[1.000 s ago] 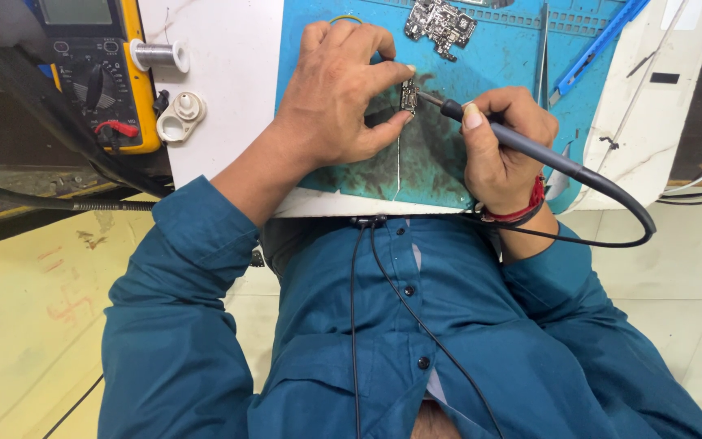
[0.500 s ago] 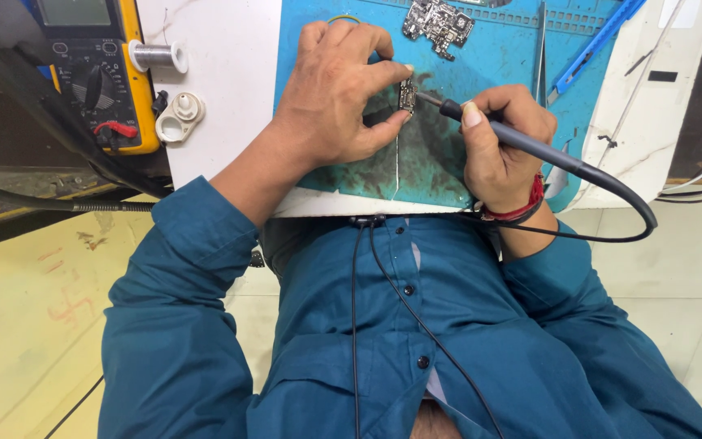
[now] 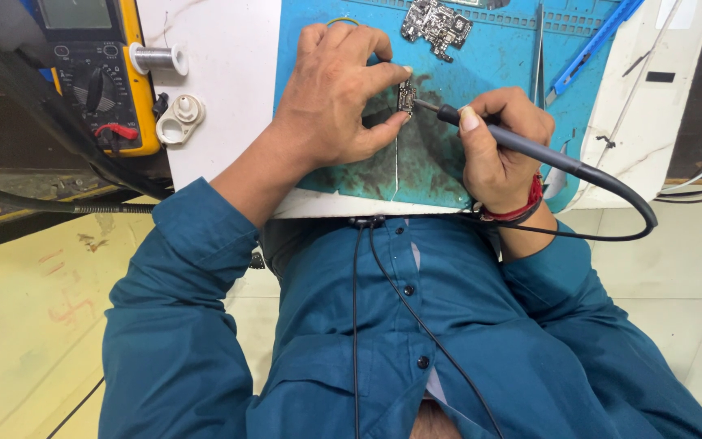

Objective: The person solders small electronic circuit boards on a workbench, holding each board steady with one hand while applying a soldering iron to its components. They reposition boards across the mat, use tweezers to handle small parts near a small dish, and work on several boards one after another.

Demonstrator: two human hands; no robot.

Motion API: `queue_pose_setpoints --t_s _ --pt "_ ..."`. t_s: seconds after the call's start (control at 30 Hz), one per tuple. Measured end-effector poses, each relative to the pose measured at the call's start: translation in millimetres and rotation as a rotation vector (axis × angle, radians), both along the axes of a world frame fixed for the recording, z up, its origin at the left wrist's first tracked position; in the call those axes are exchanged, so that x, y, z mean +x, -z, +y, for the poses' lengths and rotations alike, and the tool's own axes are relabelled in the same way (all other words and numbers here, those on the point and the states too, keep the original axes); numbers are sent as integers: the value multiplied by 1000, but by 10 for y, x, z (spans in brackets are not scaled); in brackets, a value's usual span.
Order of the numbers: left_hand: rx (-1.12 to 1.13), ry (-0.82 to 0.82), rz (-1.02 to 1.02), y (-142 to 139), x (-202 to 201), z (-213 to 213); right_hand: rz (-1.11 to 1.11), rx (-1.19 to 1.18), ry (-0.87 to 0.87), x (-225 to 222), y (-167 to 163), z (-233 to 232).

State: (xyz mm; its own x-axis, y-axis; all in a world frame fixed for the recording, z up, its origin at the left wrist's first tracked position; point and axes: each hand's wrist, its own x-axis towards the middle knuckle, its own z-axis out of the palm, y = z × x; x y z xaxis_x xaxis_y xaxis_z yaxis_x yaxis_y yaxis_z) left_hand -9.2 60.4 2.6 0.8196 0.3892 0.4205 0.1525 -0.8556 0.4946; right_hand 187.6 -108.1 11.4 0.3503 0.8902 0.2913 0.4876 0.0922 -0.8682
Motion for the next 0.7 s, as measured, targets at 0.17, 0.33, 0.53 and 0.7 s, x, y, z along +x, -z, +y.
queue_pose_setpoints --t_s 0.17,0.33,0.53,0.7 --pt "-6 -1 -3 -1 -3 -5 -7 -5 7 -8 -9 -2" --pt "-10 -2 -2 -12 -5 6 -16 -4 1 -11 -20 1" --pt "-22 -2 1 -25 4 2 -35 12 -6 2 -16 -4" --pt "-23 0 2 -35 -2 4 -13 1 12 -9 -4 0"
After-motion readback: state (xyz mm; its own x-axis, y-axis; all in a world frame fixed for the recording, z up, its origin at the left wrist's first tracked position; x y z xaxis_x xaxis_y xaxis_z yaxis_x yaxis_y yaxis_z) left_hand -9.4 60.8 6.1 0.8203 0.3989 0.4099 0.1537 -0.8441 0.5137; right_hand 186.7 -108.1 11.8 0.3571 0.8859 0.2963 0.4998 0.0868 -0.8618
